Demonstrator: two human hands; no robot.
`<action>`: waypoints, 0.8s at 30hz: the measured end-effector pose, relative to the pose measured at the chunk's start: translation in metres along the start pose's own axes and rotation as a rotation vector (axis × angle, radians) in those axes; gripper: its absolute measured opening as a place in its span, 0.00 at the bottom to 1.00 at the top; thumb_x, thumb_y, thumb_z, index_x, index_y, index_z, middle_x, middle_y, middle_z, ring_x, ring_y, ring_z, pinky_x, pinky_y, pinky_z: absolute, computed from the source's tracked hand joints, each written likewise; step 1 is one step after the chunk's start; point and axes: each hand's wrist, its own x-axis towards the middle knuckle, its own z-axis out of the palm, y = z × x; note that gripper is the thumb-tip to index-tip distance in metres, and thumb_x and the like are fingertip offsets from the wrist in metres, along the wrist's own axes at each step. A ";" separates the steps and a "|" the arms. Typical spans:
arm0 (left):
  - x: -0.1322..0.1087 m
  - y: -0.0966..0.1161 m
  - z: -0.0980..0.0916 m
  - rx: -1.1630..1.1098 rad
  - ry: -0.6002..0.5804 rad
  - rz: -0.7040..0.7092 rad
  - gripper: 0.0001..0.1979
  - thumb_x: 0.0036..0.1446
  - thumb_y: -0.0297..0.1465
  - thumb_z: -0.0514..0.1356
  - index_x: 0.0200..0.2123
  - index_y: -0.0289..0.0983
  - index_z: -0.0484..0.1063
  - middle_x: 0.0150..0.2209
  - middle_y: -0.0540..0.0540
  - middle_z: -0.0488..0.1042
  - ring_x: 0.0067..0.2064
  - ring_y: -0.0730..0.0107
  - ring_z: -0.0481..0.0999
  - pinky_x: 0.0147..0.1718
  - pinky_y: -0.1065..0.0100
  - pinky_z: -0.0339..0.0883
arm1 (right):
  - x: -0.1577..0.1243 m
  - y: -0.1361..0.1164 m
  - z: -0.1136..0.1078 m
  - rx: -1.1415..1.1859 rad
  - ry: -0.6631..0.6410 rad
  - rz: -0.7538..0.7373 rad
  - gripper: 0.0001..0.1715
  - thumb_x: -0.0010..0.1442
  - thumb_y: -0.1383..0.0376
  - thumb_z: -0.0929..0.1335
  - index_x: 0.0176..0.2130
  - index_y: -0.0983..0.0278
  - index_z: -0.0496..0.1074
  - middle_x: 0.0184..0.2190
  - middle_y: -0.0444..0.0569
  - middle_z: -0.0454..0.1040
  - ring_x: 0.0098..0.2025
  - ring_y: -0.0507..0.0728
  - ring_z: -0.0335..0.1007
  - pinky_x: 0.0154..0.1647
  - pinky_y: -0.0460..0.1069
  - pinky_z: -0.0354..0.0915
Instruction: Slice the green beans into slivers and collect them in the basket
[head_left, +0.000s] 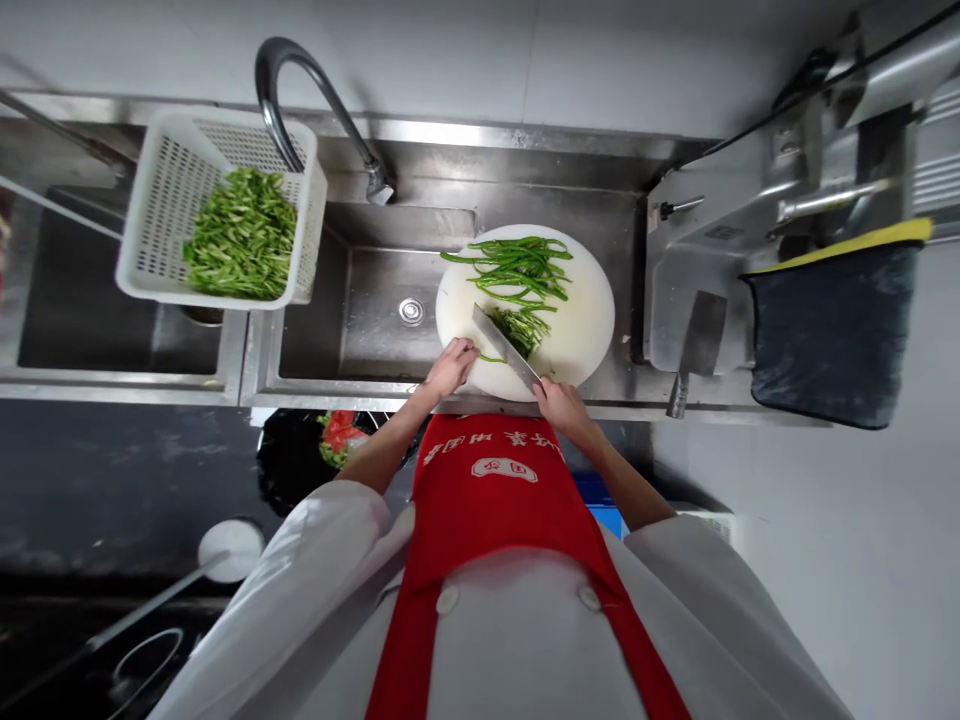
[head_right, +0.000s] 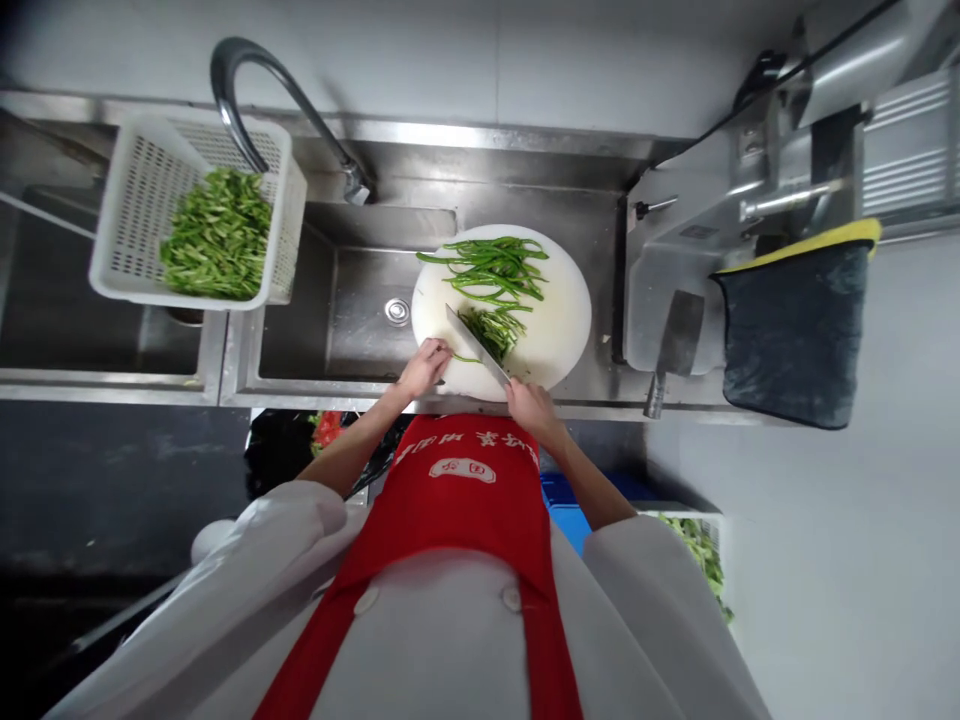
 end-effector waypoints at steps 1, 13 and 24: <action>-0.001 -0.001 0.007 -0.006 0.039 -0.032 0.14 0.70 0.33 0.49 0.48 0.39 0.73 0.48 0.41 0.70 0.52 0.60 0.69 0.53 0.57 0.70 | -0.002 -0.003 0.001 -0.017 -0.014 0.001 0.26 0.75 0.57 0.52 0.52 0.65 0.72 0.42 0.58 0.80 0.46 0.63 0.77 0.47 0.50 0.64; 0.015 -0.003 0.024 -0.066 0.079 -0.007 0.14 0.71 0.32 0.49 0.48 0.37 0.74 0.46 0.39 0.73 0.53 0.59 0.68 0.56 0.55 0.66 | -0.012 -0.019 0.003 -0.094 -0.067 -0.016 0.28 0.75 0.60 0.49 0.61 0.68 0.65 0.41 0.62 0.79 0.46 0.65 0.77 0.48 0.53 0.64; 0.011 -0.008 0.030 -0.079 0.106 -0.020 0.15 0.70 0.32 0.49 0.48 0.36 0.74 0.48 0.37 0.74 0.54 0.58 0.69 0.57 0.52 0.67 | 0.002 -0.029 -0.005 -0.063 -0.081 -0.028 0.28 0.76 0.58 0.49 0.56 0.67 0.69 0.43 0.61 0.79 0.46 0.64 0.77 0.48 0.52 0.65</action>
